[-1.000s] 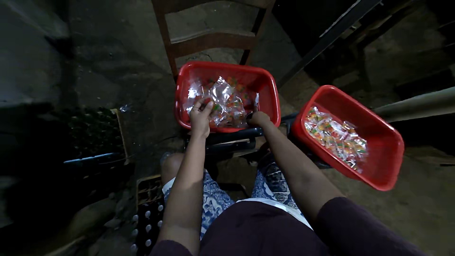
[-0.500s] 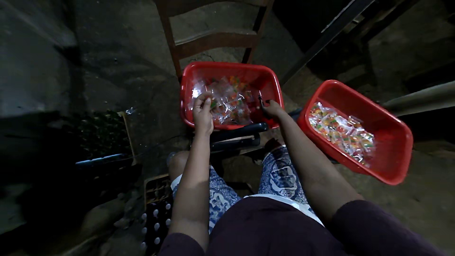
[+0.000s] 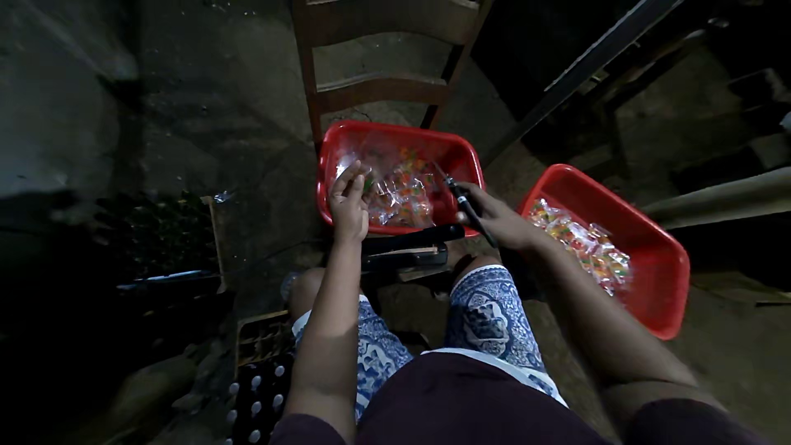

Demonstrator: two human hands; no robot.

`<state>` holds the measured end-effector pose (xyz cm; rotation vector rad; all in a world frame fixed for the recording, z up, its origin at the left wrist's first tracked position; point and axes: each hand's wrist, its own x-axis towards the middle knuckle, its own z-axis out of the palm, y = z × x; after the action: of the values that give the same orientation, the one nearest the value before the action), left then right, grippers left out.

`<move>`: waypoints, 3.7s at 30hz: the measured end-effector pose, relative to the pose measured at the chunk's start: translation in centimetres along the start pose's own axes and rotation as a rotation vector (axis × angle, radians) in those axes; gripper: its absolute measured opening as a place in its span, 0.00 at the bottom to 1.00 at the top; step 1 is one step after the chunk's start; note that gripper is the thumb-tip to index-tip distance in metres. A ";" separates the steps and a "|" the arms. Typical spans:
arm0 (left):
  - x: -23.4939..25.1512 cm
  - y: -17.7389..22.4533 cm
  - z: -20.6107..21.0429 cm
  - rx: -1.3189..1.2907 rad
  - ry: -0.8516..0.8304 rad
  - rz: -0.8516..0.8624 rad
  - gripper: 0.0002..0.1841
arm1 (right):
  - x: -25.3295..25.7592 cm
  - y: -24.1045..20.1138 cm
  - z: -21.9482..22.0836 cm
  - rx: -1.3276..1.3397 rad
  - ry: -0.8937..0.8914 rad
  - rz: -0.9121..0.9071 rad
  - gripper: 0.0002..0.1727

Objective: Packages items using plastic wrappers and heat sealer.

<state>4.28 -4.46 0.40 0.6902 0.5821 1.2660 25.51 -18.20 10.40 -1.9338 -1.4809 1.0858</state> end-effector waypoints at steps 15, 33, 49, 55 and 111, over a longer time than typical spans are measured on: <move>0.2 0.2 -0.5 0.038 0.043 0.019 0.15 | 4.8 -4.4 3.5 -0.068 -0.167 -0.050 0.34; 0.0 0.2 -0.5 0.042 0.033 0.052 0.14 | 5.1 -4.1 3.2 -0.059 -0.172 -0.065 0.33; 0.0 0.2 -0.5 0.060 0.036 0.042 0.14 | 5.7 -2.6 3.6 -0.033 -0.141 -0.127 0.33; 0.1 0.0 -0.7 0.071 0.041 0.052 0.15 | 5.9 -2.7 3.3 -0.017 -0.176 -0.106 0.33; 0.7 -0.6 -0.7 0.030 0.029 0.058 0.13 | 8.9 -1.8 3.2 -0.046 -0.139 -0.203 0.34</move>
<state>4.28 -3.72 -0.53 0.7187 0.6096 1.3259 22.81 -9.54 7.26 -1.7226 -1.7490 1.1208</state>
